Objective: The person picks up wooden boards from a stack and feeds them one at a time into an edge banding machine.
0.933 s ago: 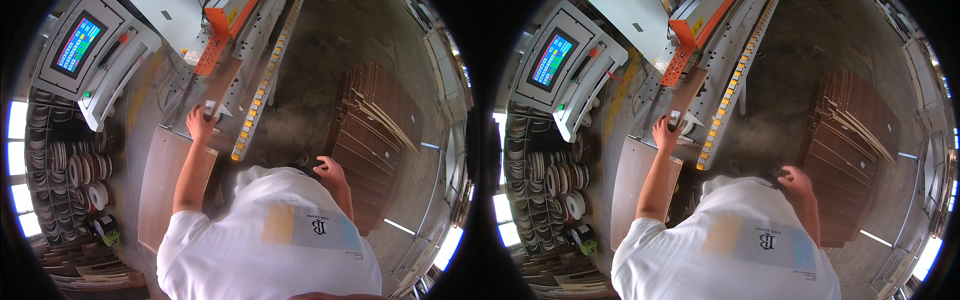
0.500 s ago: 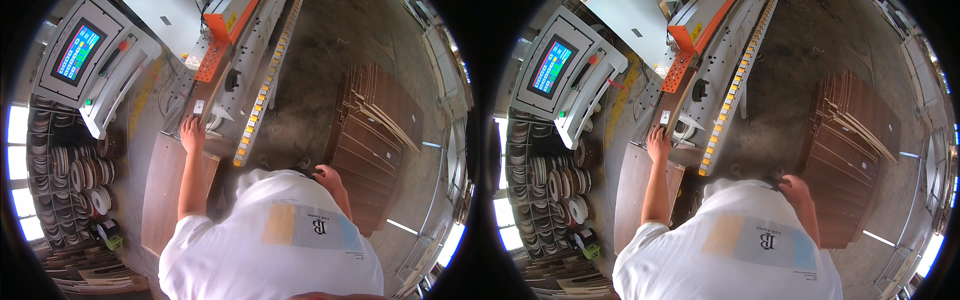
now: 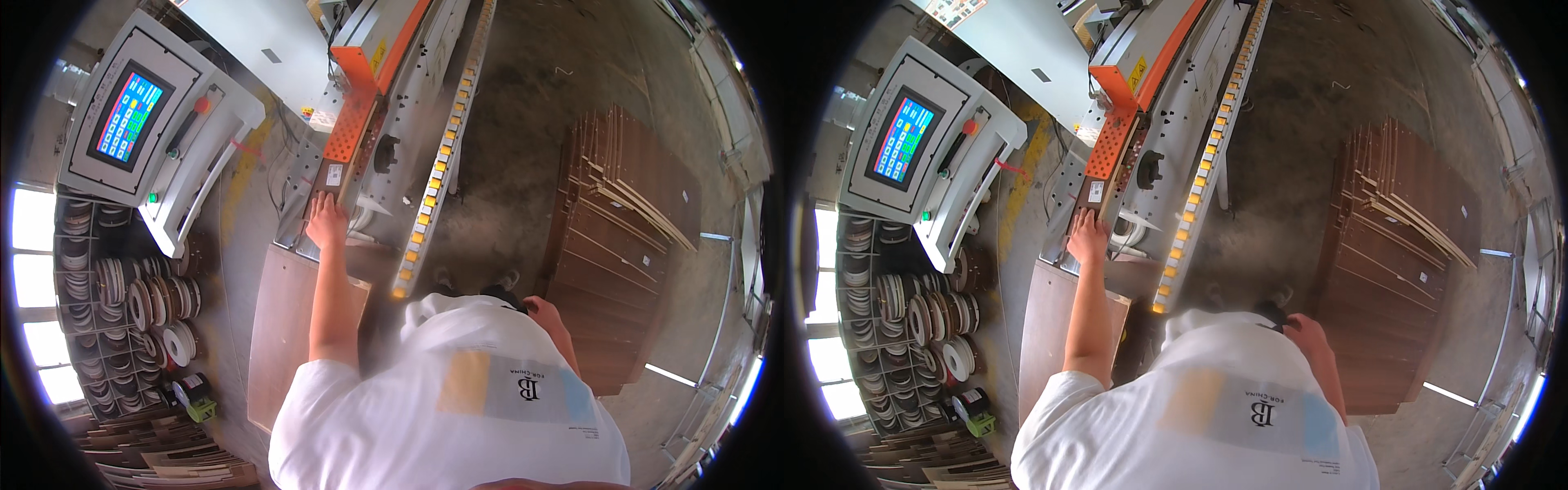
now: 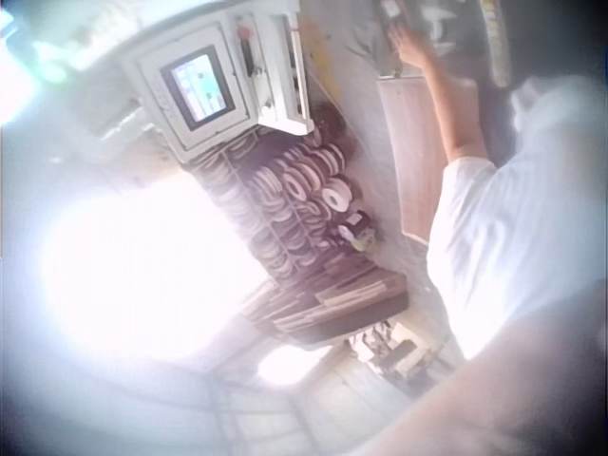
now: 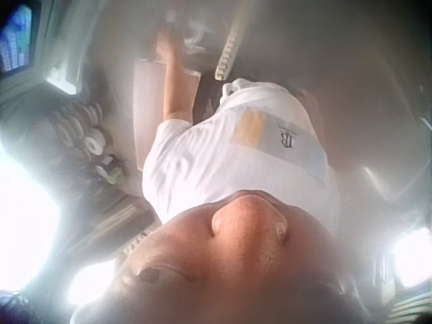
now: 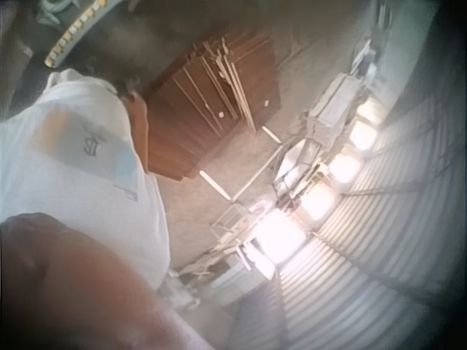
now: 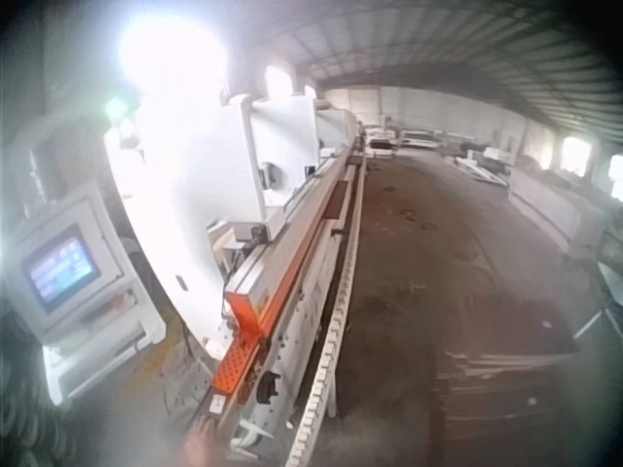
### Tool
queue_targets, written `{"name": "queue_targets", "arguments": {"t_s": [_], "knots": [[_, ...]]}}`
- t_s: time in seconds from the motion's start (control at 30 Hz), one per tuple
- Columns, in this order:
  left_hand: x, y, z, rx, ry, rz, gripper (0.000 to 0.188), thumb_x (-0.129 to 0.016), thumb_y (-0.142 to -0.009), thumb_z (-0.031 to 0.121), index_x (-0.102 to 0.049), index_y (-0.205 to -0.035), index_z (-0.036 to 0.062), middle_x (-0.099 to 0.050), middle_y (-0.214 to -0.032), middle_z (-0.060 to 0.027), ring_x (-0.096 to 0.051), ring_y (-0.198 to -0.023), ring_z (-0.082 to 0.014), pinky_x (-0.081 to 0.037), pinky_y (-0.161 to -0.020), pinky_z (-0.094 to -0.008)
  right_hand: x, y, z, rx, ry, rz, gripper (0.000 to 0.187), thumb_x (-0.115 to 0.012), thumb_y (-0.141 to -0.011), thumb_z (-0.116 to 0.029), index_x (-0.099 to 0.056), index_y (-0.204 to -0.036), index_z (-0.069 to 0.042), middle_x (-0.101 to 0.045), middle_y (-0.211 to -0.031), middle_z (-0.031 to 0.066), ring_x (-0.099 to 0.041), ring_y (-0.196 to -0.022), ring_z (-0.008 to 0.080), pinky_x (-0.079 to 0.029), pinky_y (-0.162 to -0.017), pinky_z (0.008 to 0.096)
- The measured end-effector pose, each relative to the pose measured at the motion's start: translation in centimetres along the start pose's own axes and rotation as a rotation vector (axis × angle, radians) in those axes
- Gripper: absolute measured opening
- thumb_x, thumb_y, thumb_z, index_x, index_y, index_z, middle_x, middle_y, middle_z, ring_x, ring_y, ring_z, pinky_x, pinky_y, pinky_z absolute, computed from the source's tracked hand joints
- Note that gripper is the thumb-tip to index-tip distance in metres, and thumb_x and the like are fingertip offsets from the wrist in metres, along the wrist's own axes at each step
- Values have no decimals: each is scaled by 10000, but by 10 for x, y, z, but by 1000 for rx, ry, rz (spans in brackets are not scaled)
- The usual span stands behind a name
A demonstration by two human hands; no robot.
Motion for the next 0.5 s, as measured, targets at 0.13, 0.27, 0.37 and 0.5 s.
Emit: {"name": "queue_targets", "arguments": {"t_s": [0.13,0.27,0.37,0.5], "knots": [[-2,-39,32,-18,-31,-51,363,-534,-929,263,-650,-1253,147,-579,-1426,-11,-537,-1324,-243,-516,-992,-408,-2,7,11,-38,-3,-8,445,-733,-832,-345,-678,-1178,-70,-719,-1075,174,-686,-1024,320,-536,-889,407],[-13,-66,47,-53,23,-9,361,-564,-911,264,-657,-1235,135,-601,-1393,-29,-519,-1337,-239,-491,-1030,-400,-9,10,27,-51,-34,29,444,-735,-822,-366,-696,-1149,-69,-720,-1086,179,-686,-1035,329,-537,-901,412],[-14,-73,77,-88,51,-84,339,-612,-890,232,-666,-1202,111,-647,-1302,-90,-558,-1281,-263,-492,-1024,-406,-13,9,59,-78,21,57,461,-740,-816,-383,-699,-1156,-74,-715,-1102,186,-683,-1044,335,-537,-913,406],[-22,-24,122,-483,248,17,357,-624,-899,136,-635,-1249,67,-647,-1295,-109,-579,-1231,-304,-467,-1029,-414,-22,9,110,-120,-205,149,471,-718,-830,-433,-704,-1152,-90,-714,-1092,176,-683,-1017,337,-538,-878,412]]}}
Point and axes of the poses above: each hand's wrist, its own y-axis away from the middle knuckle, its own x-axis out of the back of the hand, z = x × y, the point moved 2 cm from there along -y, towards the middle knuckle
